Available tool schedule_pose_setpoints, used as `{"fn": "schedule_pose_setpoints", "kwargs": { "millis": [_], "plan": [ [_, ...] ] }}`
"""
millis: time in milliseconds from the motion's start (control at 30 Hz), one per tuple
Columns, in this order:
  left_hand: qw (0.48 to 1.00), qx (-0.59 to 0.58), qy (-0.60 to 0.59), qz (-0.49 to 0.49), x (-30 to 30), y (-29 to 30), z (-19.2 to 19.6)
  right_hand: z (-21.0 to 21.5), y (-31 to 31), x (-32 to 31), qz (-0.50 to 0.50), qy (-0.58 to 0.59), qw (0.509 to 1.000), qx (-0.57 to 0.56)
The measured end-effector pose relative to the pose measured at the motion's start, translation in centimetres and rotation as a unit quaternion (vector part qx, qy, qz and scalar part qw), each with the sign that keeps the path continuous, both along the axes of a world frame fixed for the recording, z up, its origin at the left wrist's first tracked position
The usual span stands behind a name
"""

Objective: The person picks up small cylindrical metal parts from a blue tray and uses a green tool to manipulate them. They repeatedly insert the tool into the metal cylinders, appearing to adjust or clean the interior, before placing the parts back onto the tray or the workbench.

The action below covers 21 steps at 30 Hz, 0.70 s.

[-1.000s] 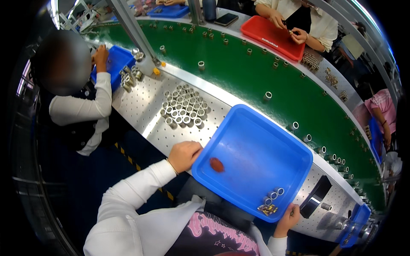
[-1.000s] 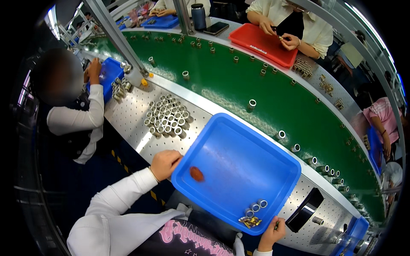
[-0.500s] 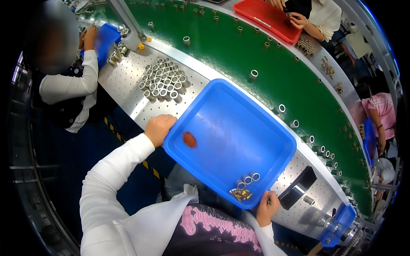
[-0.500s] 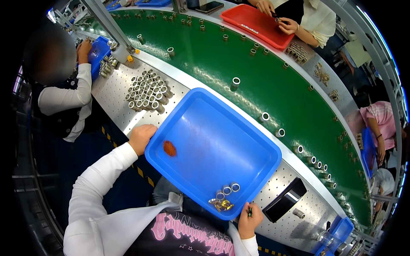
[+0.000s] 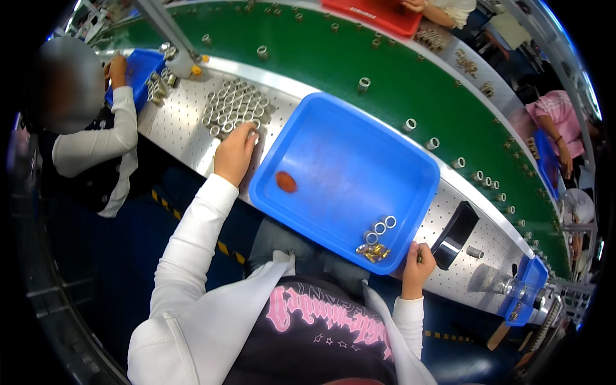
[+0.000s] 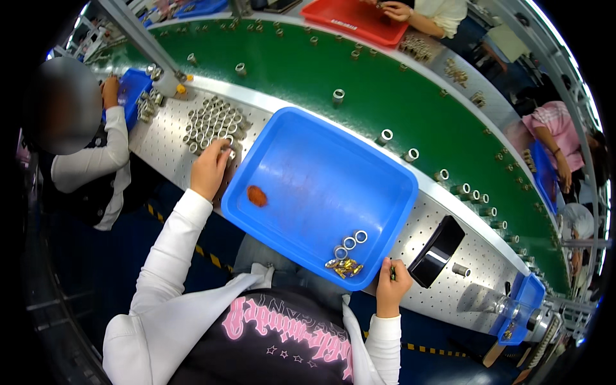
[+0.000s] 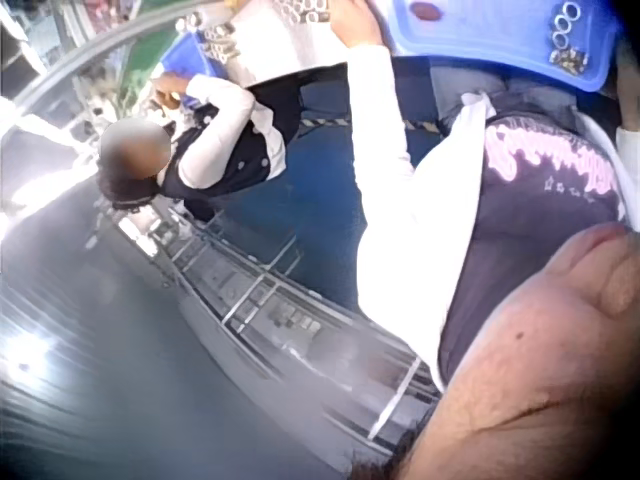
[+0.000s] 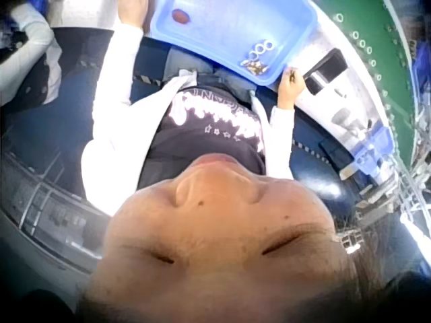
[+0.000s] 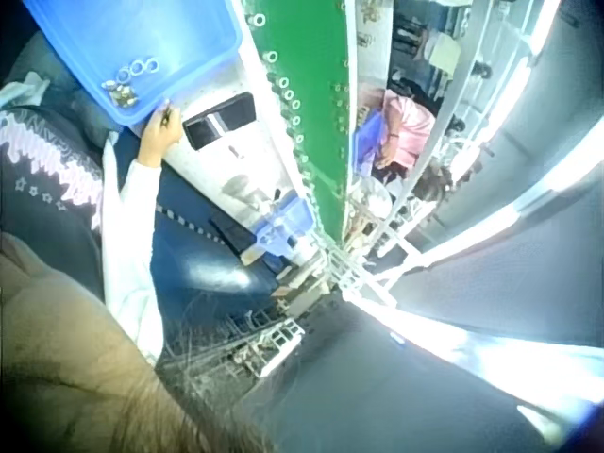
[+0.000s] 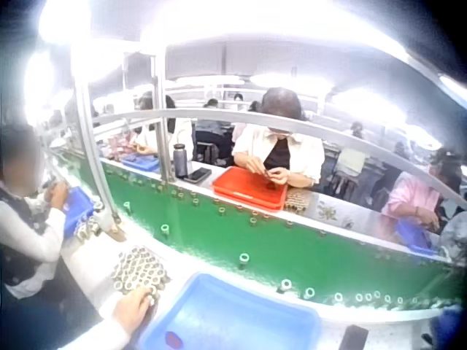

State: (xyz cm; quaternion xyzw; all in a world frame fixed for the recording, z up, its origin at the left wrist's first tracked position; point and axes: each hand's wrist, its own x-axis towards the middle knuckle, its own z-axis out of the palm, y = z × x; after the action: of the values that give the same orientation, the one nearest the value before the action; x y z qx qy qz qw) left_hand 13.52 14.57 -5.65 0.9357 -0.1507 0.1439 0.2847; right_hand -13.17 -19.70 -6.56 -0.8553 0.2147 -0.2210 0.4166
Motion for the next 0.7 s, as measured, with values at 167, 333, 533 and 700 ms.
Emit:
{"fn": "schedule_pose_setpoints", "kwargs": {
  "millis": [167, 333, 533, 700],
  "plan": [
    [0.995, -0.102, -0.013, -0.001, -0.2, 0.4, 0.1, -0.3, -0.3, -0.6, -0.080, -0.055, 0.992, 0.083],
    [0.952, -0.280, 0.091, -0.084, -4.6, -1.3, 3.7, 4.9, 3.6, 0.4, -0.006, -0.096, 0.995, 0.014],
    [0.784, -0.350, 0.414, -0.303, -11.5, -7.2, 5.8, 9.5, 9.9, 5.4, 0.201, -0.003, 0.979, 0.024],
    [0.712, -0.434, 0.441, -0.332, -12.3, -9.2, 6.3, 9.3, 9.5, 5.8, 0.209, 0.012, 0.975, 0.073]
  ]
}}
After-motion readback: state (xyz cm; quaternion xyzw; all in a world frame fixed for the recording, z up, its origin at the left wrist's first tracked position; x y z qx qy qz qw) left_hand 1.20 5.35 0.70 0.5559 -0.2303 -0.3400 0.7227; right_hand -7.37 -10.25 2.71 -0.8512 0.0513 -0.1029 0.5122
